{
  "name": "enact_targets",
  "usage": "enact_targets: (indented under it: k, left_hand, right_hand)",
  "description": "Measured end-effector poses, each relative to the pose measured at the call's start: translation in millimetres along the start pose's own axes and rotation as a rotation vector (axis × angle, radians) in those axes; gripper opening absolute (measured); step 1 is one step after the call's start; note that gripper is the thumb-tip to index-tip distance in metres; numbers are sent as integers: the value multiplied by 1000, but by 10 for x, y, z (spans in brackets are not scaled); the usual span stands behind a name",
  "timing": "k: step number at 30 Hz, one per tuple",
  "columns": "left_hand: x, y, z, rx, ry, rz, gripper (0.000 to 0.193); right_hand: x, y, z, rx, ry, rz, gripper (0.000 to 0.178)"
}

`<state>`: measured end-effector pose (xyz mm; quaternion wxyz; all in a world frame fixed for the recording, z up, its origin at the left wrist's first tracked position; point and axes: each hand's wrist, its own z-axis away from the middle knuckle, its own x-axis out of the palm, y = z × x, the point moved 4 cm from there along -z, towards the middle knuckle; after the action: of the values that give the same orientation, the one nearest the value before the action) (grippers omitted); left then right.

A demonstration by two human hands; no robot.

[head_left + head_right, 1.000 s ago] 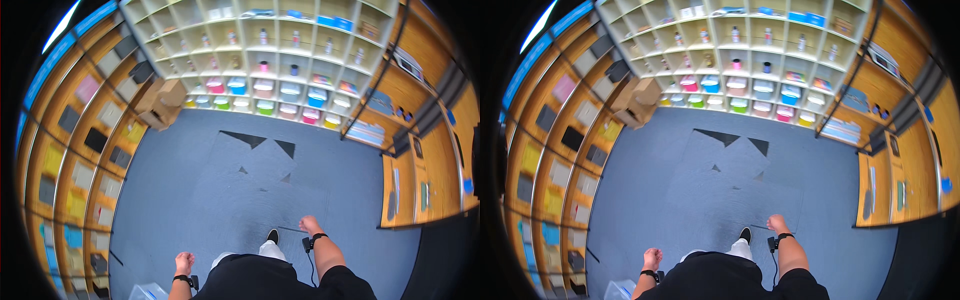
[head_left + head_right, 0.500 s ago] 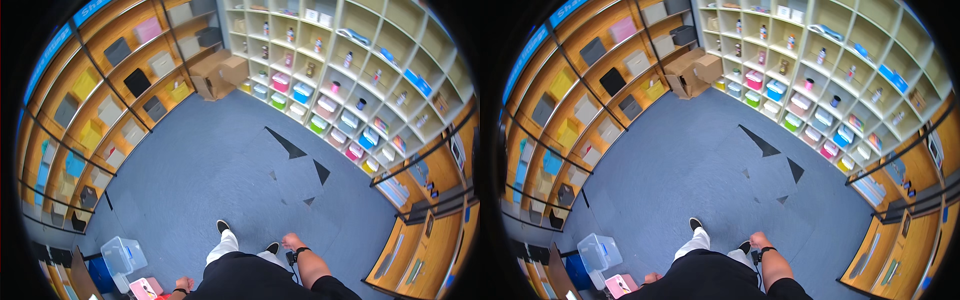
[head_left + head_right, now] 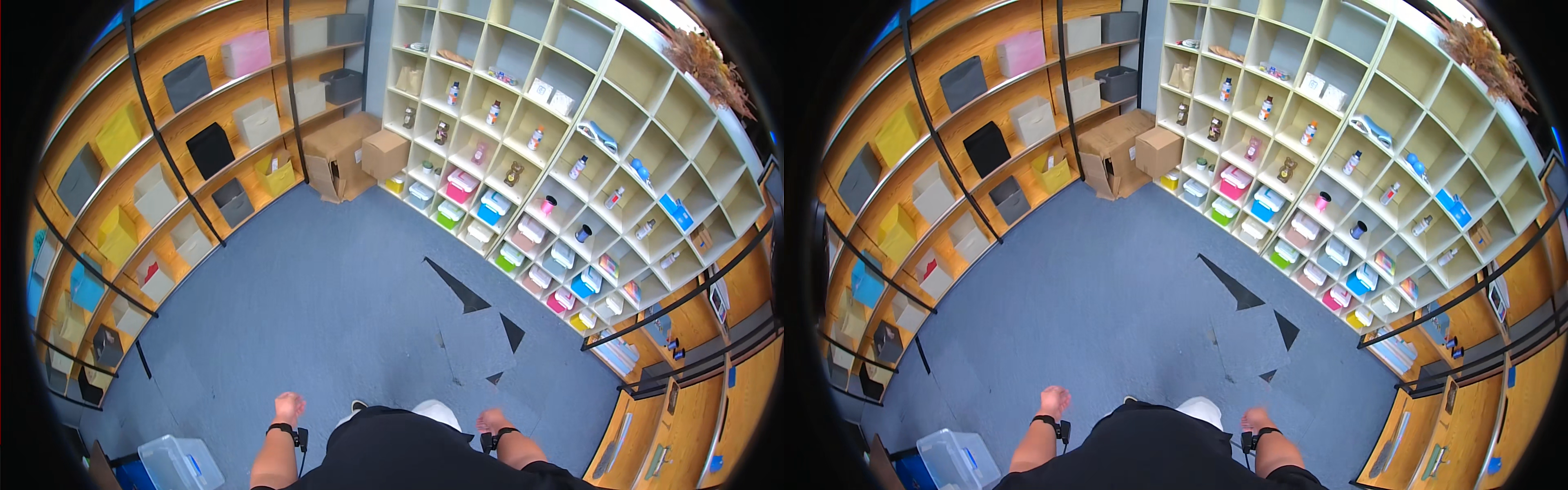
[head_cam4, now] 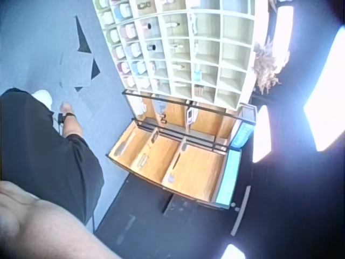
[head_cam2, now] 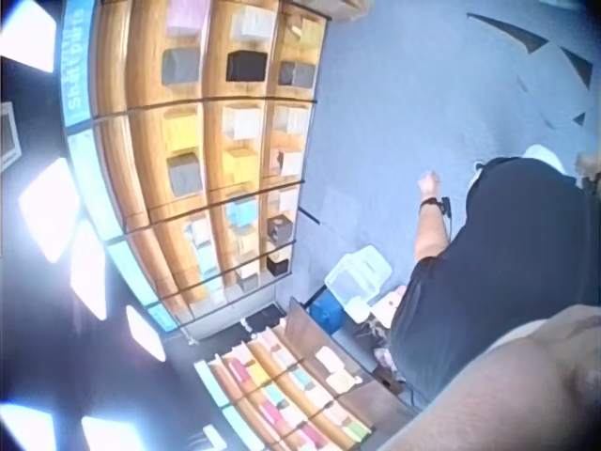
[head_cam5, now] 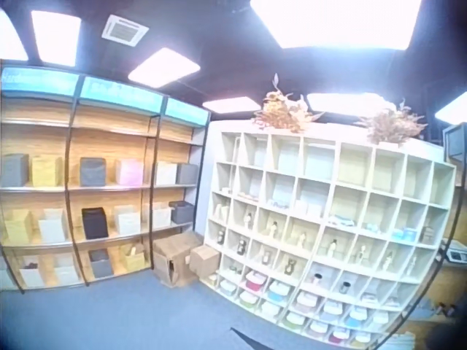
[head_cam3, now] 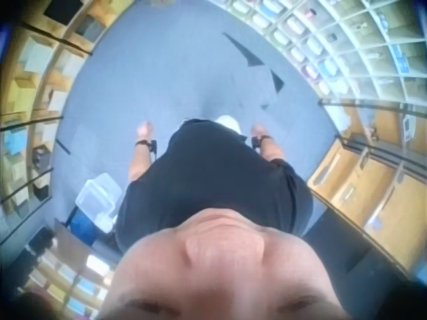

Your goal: Organizing various storage containers and items on shelves in a warehouse setting.

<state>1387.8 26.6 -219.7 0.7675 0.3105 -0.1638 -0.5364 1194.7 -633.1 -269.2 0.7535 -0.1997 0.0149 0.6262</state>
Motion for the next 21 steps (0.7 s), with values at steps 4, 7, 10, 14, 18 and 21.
enact_targets:
  k: [4,7,10,14,18,21]
  left_hand:
    - [413,701,-250,72,-57,-52,10]
    - [154,532,-642,68,-89,-24,6]
    - [7,304,-1057,-9,-44,-75,9]
    - [-429,-164,-1254,-183,-304,-249,27]
    - [-100,782,-1260,-110,-181,-374,27]
    - [-6,1390,-1227,-78,-125,-459,28]
  right_hand:
    - [286,-499,-239,16,-66,42,30]
    - [533,-792,-579,28,-115,72,31]
    - [760,-1524,-1007,16,-140,69,29]
    - [988,-1960,-1490,4,-248,35,23]
    - [1585,-3330,-1094,-314,-193,756,22]
    - [1908,-4350,-1137,-810,-139,1250,17]
